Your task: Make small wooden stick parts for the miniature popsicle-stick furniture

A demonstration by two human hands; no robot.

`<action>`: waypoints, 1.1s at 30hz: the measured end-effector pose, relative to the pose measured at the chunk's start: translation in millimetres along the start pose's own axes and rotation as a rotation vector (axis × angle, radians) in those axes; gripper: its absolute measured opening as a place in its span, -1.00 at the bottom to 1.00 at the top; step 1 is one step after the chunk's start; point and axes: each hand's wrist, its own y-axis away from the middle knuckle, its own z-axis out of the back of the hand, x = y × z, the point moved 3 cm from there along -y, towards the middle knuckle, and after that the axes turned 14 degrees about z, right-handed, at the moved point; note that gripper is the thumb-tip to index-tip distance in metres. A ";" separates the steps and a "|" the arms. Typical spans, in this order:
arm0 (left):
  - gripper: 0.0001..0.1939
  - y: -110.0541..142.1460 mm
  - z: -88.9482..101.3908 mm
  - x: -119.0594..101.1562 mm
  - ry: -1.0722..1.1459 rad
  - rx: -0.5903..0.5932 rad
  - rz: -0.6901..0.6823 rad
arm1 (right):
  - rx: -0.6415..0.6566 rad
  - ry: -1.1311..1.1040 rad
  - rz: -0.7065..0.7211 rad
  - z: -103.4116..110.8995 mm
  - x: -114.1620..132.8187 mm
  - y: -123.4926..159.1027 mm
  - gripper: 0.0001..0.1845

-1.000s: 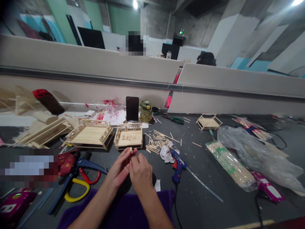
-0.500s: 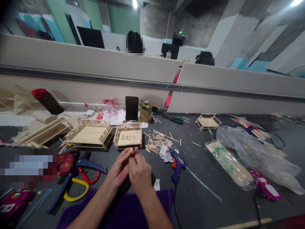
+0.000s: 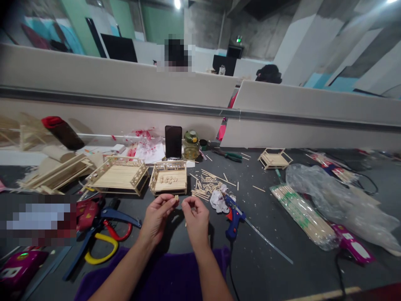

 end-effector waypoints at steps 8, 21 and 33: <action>-0.78 5.9 -5.1 -0.4 -0.101 -0.037 0.031 | -0.066 -0.208 -0.155 3.3 -8.0 -2.1 -0.76; -0.82 6.1 -4.5 1.6 -0.184 -0.038 -0.003 | -0.092 -0.091 -0.056 3.4 -4.8 -2.8 -0.78; -0.83 7.5 -6.7 -0.6 -0.195 -0.041 -0.036 | -0.097 -0.086 -0.061 2.9 -5.6 -2.2 -0.75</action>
